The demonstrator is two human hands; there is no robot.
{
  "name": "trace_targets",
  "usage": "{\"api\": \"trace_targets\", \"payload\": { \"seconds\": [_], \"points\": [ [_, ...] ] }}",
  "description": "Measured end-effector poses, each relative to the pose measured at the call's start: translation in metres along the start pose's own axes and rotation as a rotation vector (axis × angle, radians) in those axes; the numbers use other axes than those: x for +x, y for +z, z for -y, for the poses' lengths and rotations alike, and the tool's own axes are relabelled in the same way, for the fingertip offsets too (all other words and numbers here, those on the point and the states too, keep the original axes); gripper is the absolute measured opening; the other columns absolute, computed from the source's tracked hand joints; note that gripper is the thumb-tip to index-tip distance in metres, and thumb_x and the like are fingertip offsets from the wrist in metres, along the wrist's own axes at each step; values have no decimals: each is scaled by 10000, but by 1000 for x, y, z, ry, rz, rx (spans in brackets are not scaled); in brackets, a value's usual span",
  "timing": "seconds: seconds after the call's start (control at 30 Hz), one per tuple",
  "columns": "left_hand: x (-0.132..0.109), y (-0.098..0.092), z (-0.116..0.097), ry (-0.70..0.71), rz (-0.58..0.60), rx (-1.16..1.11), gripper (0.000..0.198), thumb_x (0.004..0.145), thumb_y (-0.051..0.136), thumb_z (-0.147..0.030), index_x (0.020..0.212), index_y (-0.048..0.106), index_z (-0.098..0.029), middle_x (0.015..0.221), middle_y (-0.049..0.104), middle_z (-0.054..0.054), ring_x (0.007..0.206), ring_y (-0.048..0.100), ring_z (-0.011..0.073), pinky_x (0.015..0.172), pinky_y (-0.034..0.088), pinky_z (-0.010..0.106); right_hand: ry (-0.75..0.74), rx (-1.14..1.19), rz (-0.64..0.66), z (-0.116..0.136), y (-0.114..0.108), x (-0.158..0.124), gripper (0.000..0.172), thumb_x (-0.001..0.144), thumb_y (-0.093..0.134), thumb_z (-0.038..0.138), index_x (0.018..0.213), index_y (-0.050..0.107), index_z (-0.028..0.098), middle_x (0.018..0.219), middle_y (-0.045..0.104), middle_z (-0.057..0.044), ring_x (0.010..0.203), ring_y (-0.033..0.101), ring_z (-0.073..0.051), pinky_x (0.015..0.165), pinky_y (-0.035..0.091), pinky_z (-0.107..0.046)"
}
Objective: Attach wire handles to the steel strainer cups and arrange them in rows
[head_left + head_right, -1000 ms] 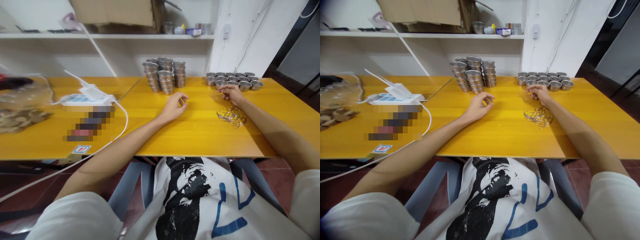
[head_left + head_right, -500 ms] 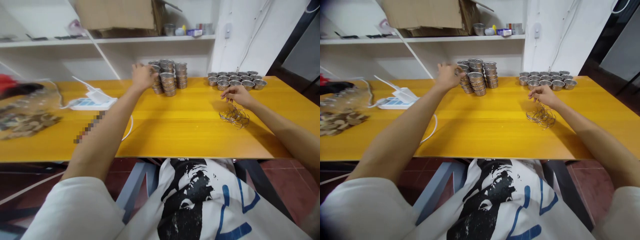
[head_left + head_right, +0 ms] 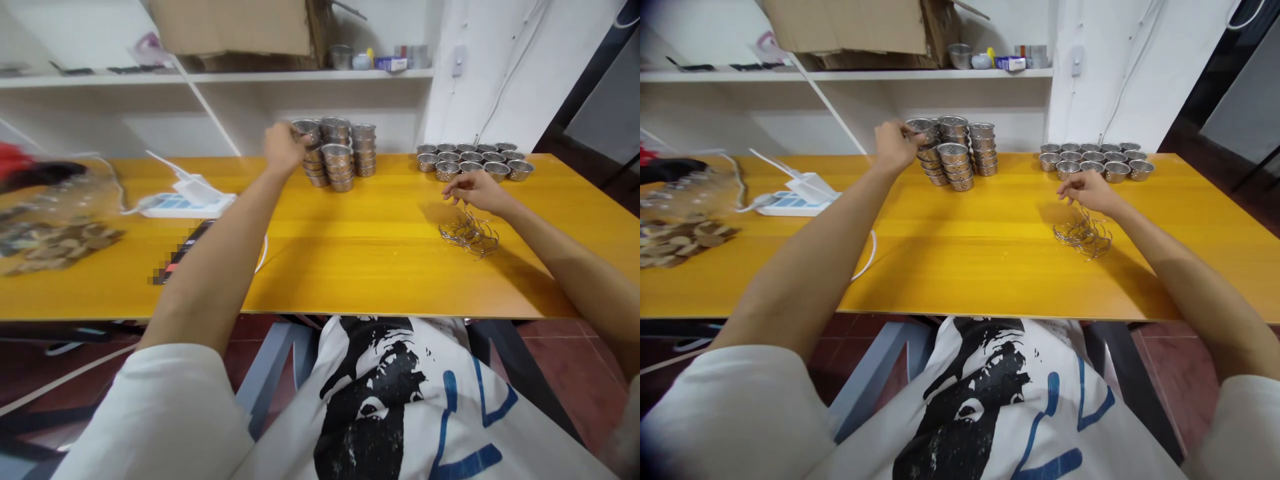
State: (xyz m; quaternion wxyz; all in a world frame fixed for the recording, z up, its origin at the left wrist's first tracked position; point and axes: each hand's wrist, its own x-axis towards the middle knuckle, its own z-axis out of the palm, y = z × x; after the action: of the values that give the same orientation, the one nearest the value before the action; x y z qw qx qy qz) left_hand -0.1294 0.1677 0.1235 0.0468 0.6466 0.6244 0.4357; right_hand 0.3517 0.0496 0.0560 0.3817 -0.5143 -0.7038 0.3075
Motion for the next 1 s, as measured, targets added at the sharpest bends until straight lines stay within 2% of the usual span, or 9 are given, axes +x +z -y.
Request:
{"api": "trace_targets", "payload": {
  "seconds": [0.07, 0.17, 0.23, 0.3, 0.43, 0.57, 0.7, 0.8, 1.0],
  "points": [
    [2, -2, -12, 29, -103, -20, 636, 1082, 708, -856, 976, 602, -237, 942, 634, -3, 1185, 518, 158, 1053, 421, 413, -53, -156, 78, 4, -8, 0, 99, 857, 956, 215, 880, 876, 269, 894, 860, -70, 786, 760, -242, 826, 655, -427],
    [-6, 5, -39, 157, -234, -113, 389, 1105, 875, -482, 1062, 586, -225, 1143, 637, 17, 1186, 541, 152, 1153, 447, 434, -133, -433, 214, 13, -16, -3, 125, 808, 969, 211, 842, 880, 291, 876, 861, -35, 832, 766, -261, 874, 618, -422],
    [-27, 17, -57, 242, -179, -177, 328, 1050, 905, -254, 1058, 582, -202, 1174, 656, 36, 1095, 590, 166, 1102, 498, 434, -131, -627, 275, 20, -18, -6, 156, 775, 957, 173, 812, 870, 296, 866, 856, -20, 823, 753, -266, 846, 576, -416],
    [-61, 32, -70, 323, -46, -212, 377, 971, 981, -321, 999, 622, -208, 1070, 702, 18, 990, 652, 183, 992, 546, 399, -88, -819, 282, 27, -21, -10, 176, 754, 950, 161, 832, 870, 297, 883, 852, -27, 831, 741, -277, 819, 529, -409],
    [-141, 45, -73, 629, 605, -470, 524, 830, 1028, -600, 863, 695, -196, 1147, 790, 80, 1108, 744, 270, 1043, 552, 427, 1, -1017, 273, 31, -35, -22, 194, 829, 895, 221, 1022, 881, 226, 1024, 873, -111, 916, 739, -291, 817, 468, -386],
    [-189, 42, -67, 582, 905, -599, 503, 821, 1028, -609, 845, 752, -190, 1214, 812, 124, 1146, 760, 285, 1074, 548, 452, 125, -1039, 382, 24, -45, -32, 312, 861, 781, 165, 1160, 870, 175, 1002, 879, -115, 865, 759, -255, 770, 480, -333],
    [-202, 48, -71, 534, 1038, -668, 514, 739, 1090, -561, 850, 740, -201, 1192, 810, 117, 1180, 735, 298, 1086, 553, 468, 150, -1005, 394, 17, -42, -34, 377, 822, 708, 80, 1144, 877, 179, 1003, 894, -81, 864, 797, -242, 783, 526, -311],
    [-204, 54, -72, 467, 1080, -705, 654, 634, 1146, -496, 1001, 682, -218, 1142, 776, 77, 1103, 737, 275, 1020, 576, 436, 122, -1002, 369, 18, -43, -34, 315, 826, 700, 83, 1054, 883, 200, 1016, 900, -80, 882, 813, -256, 799, 543, -323],
    [-207, 56, -70, 446, 1136, -727, 1008, 567, 1165, -387, 1404, 616, -269, 1512, 732, 155, 1526, 678, 389, 1293, 498, 546, 60, -974, 340, 23, -48, -38, 190, 844, 737, 90, 957, 847, 196, 931, 871, -67, 802, 772, -227, 780, 526, -323]
  ]
}}
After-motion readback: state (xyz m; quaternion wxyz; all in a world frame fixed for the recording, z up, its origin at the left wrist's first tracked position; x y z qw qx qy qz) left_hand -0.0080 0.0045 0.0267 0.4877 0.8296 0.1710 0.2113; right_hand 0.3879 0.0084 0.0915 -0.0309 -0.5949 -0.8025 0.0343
